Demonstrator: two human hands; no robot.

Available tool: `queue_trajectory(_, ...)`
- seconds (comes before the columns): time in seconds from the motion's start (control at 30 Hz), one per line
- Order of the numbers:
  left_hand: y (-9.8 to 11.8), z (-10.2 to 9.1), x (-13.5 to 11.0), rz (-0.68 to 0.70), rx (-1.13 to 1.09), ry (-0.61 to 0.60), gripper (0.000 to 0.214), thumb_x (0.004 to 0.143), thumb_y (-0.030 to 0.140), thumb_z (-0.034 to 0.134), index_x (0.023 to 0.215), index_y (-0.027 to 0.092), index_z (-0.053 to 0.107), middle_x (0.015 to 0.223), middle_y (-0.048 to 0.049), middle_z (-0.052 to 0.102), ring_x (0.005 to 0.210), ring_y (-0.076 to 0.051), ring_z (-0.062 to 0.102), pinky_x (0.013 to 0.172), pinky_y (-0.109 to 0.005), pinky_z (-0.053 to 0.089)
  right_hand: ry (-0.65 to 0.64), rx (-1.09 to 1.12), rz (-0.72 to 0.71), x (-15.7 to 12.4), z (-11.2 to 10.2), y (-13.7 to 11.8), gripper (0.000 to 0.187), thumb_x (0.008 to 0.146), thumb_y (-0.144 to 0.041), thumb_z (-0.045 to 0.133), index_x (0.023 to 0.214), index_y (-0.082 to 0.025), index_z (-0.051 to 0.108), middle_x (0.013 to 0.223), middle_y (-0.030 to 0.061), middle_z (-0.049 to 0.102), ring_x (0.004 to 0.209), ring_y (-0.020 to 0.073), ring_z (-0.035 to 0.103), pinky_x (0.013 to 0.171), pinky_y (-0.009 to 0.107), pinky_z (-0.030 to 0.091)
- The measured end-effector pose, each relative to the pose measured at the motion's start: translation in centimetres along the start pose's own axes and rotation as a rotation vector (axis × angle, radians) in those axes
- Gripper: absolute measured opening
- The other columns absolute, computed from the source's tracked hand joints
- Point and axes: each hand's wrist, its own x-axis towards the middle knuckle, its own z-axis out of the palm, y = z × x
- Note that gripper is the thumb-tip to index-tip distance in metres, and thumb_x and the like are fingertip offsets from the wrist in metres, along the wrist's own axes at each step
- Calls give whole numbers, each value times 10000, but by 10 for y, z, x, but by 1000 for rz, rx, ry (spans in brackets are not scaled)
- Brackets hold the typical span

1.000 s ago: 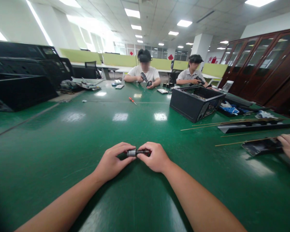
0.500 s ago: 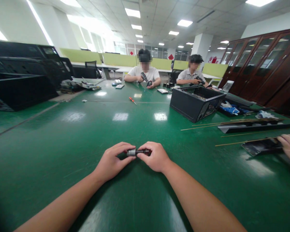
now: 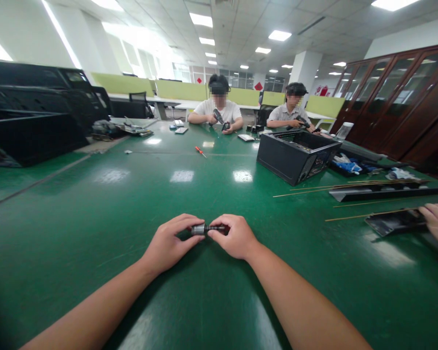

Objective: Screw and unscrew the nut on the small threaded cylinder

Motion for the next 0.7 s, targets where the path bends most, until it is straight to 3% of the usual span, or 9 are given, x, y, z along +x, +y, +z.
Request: queue_trajectory(0.7,-2,1,0,8,11,24,253,811,182,726,1056,238,700,1022,-18,686,938,-156,639,848,-271,507,-10,-9,39,-1,0,0,109,831,-269,674,862,-183,734,767,15,699,681,143,596,639,252,428)
